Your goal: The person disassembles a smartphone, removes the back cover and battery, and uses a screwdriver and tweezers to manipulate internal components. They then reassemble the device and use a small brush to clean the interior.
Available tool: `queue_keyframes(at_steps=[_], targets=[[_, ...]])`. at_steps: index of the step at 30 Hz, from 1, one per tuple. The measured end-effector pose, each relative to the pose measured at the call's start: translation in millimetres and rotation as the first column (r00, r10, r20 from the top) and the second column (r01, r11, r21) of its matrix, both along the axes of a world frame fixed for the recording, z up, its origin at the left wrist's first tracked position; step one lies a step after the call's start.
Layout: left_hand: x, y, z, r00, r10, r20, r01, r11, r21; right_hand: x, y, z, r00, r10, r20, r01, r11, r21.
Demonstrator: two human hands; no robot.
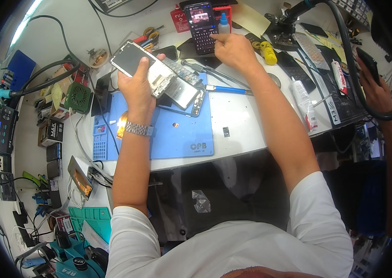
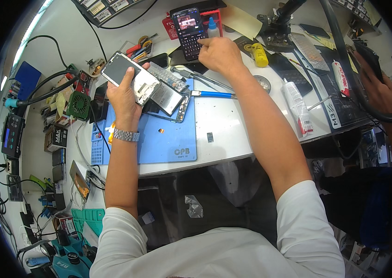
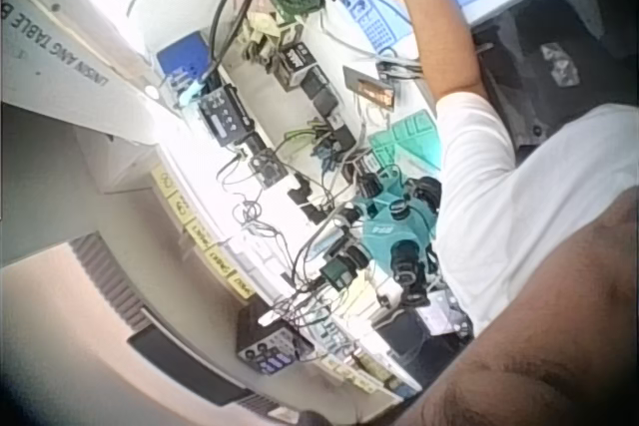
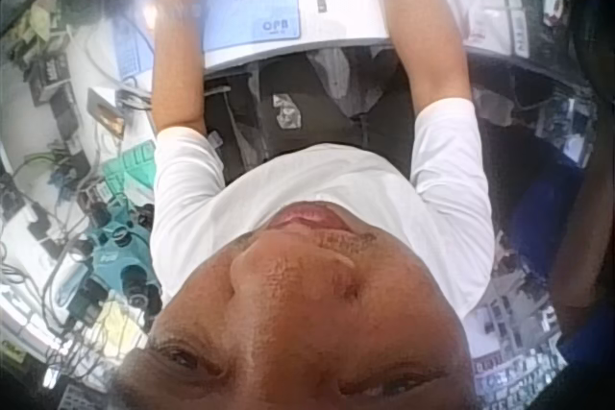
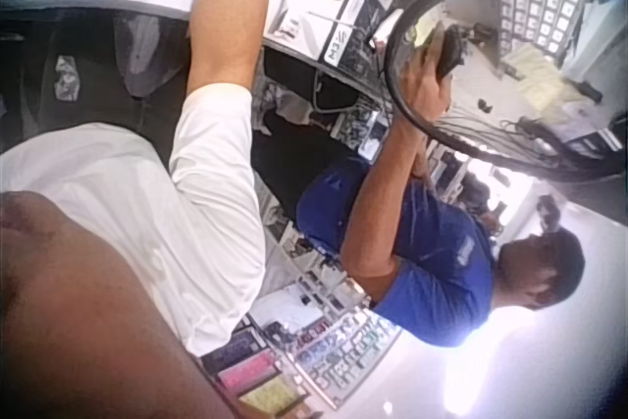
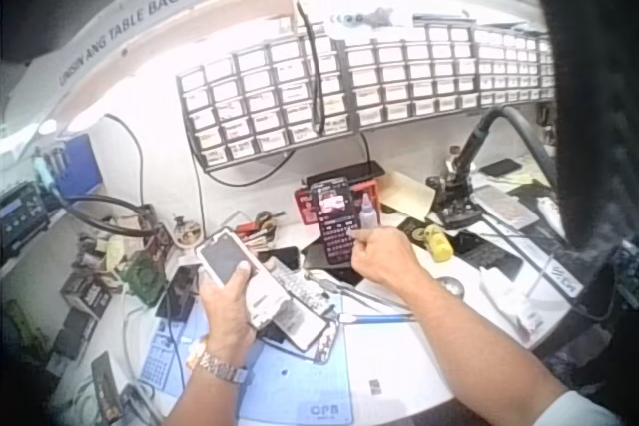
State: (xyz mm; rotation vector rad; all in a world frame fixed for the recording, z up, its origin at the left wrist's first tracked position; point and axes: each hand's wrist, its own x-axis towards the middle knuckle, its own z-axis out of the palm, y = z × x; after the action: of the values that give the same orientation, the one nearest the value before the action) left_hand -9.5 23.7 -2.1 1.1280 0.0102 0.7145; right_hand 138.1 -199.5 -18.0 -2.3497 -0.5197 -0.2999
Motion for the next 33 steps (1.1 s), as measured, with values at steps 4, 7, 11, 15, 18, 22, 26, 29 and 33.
queue_keyframes(at_steps=[4, 7, 11, 15, 18, 22, 26, 29, 33], targets=[[-0.3, 0.3, -0.1, 1.000, -0.002, -0.003, 0.002, 1.000, -0.001, 3.7, 0.0, -0.2, 0.999, -0.032, 0.042, 0.032, 0.999, -0.004], [0.1, 0.9, -0.5, 1.000, -0.009, 0.000, 0.009, 1.000, -0.003, 5.3, 0.2, -0.2, 0.998, -0.055, 0.041, 0.055, 0.998, 0.007], [0.0, 1.2, -1.1, 1.000, -0.015, -0.002, 0.015, 1.000, 0.003, 4.0, -0.3, 0.2, 0.998, -0.039, 0.041, 0.039, 0.999, -0.004], [0.0, 1.0, -1.4, 1.000, -0.016, -0.001, 0.016, 1.000, -0.002, 0.7, 0.6, 0.2, 0.999, -0.012, 0.045, 0.012, 1.000, 0.005], [0.5, 1.4, -1.6, 1.000, -0.009, -0.001, 0.009, 1.000, 0.008, -0.2, 1.0, 0.2, 0.999, -0.010, 0.036, 0.011, 1.000, -0.022], [1.4, 1.9, -2.5, 1.000, -0.002, -0.001, 0.002, 1.000, 0.002, 1.1, 1.1, 1.0, 0.999, -0.008, 0.035, 0.009, 1.000, -0.026], [1.7, 2.0, -3.6, 1.000, -0.001, -0.002, 0.001, 1.000, -0.009, 1.9, 0.9, 1.0, 0.999, -0.006, 0.045, 0.007, 1.000, -0.027], [1.7, 2.0, -3.9, 1.000, -0.005, 0.002, 0.005, 1.000, -0.012, 1.8, 0.9, 0.3, 0.999, -0.003, 0.042, 0.004, 1.000, -0.016], [2.5, 2.9, -3.2, 1.000, -0.013, 0.000, 0.013, 1.000, -0.008, 0.2, 1.4, -1.5, 0.997, 0.036, 0.073, -0.037, 0.999, 0.010]])
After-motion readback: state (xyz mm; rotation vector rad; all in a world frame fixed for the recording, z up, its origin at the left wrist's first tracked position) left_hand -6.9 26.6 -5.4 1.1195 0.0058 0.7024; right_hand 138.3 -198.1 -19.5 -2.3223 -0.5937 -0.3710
